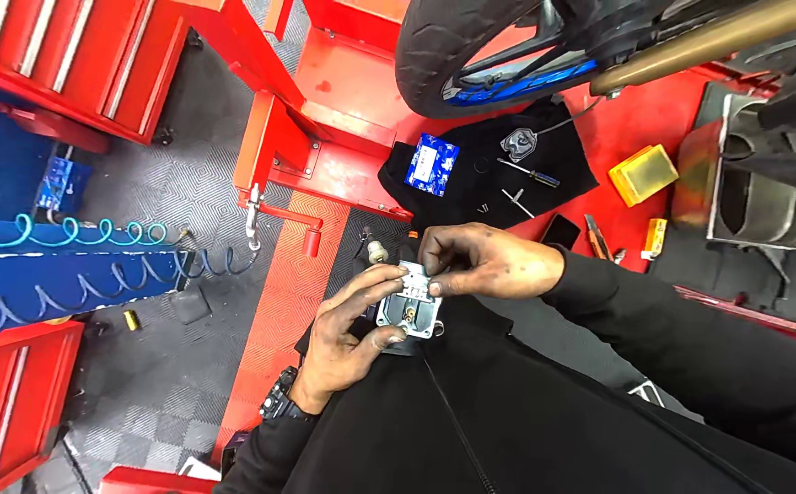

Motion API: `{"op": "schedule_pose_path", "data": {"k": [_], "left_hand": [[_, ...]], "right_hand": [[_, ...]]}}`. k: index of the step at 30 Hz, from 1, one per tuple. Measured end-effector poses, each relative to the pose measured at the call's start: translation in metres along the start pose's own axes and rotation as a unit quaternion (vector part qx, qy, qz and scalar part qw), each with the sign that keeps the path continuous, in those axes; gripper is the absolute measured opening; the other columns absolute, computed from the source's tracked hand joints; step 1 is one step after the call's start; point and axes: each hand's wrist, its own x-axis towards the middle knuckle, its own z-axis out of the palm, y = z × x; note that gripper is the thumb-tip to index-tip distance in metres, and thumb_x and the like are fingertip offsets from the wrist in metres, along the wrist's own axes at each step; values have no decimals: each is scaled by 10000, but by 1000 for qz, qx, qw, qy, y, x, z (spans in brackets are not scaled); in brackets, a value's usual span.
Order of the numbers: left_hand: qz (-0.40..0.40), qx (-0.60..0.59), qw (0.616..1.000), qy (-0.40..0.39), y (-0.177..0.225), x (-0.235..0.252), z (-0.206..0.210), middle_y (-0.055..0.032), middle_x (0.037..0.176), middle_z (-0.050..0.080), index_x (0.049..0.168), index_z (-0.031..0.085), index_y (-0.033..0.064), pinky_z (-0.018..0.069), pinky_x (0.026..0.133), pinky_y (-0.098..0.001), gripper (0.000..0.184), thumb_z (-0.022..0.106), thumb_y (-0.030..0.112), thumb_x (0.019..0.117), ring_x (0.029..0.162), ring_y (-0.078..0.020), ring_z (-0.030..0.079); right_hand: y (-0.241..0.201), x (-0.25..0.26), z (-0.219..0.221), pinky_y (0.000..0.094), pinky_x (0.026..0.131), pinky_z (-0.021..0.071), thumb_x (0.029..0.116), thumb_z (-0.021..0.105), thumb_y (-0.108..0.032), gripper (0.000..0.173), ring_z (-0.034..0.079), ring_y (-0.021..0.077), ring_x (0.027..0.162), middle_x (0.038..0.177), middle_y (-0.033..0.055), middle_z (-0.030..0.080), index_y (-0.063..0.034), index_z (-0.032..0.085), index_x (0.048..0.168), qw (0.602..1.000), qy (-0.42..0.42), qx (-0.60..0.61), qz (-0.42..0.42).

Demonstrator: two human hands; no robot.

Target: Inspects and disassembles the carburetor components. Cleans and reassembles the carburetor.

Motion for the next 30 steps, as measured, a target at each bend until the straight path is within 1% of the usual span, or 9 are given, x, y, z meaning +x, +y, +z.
{"op": "schedule_pose_path", "data": {"k": [4,7,11,17,18,21,24,27,30], "left_hand": [[-8,5,1000,4,-4,2,0,-152,1411,597,1311,655,15,549,1072,-485,509,743,345,933,1305,-322,580],[-16,4,1000,9,-4,5,0,-146,1408,603,1331,651,38,554,1064,-492,529,753,363,925,1296,-331,587],[-21,14,1000,11,-5,11,0,-140,1384,623,1323,662,58,581,1022,-476,534,764,388,915,1253,-323,618],[-20,19,1000,1,-7,20,-2,-154,1365,635,1300,686,76,579,1019,-489,518,782,389,899,1242,-345,623],[-21,20,1000,3,-7,21,-2,-154,1364,636,1309,681,85,571,1026,-488,532,789,394,889,1246,-346,619],[-29,-13,999,26,-10,27,3,-141,1398,610,1380,630,119,522,1081,-473,654,811,460,853,1286,-336,583],[-60,-58,995,47,-14,31,7,-159,1503,518,1474,520,97,465,1145,-475,825,782,557,842,1386,-349,497],[-98,-50,993,48,-18,30,7,-180,1549,453,1498,466,51,442,1157,-482,948,699,689,838,1422,-350,448],[-151,-18,988,11,-19,26,8,-174,1583,397,1542,388,48,458,1137,-473,1131,689,799,751,1421,-326,443]], "right_hand": [[3,0,-1,288,675,615,915,770,-140,160,683,128,781,927,39,687,-68,653,997,1000,10,19,6],[5,-1,-2,296,666,615,916,773,-130,178,689,137,767,905,50,691,-57,637,1006,999,22,41,4],[9,-3,-1,295,657,617,914,779,-145,200,690,131,748,901,47,693,-58,633,1019,998,49,43,-10],[10,-6,3,294,626,609,897,791,-140,209,680,127,709,864,45,691,-62,640,1019,994,97,37,-19],[9,-7,3,304,645,621,890,797,-125,229,690,134,732,894,55,694,-54,641,1043,994,102,44,-20],[13,-12,0,337,698,641,876,800,-81,279,711,164,795,969,93,699,-29,637,1096,989,120,74,-43],[19,-14,-5,335,708,639,874,785,-39,304,713,179,815,996,114,690,-13,613,1124,985,122,107,-57],[22,-17,-8,341,726,645,866,786,-27,356,718,189,841,1050,115,685,-21,595,1167,982,123,129,-62],[26,-17,-8,343,718,648,863,795,-55,386,719,191,839,1072,105,689,-37,602,1196,979,139,132,-65]]}}
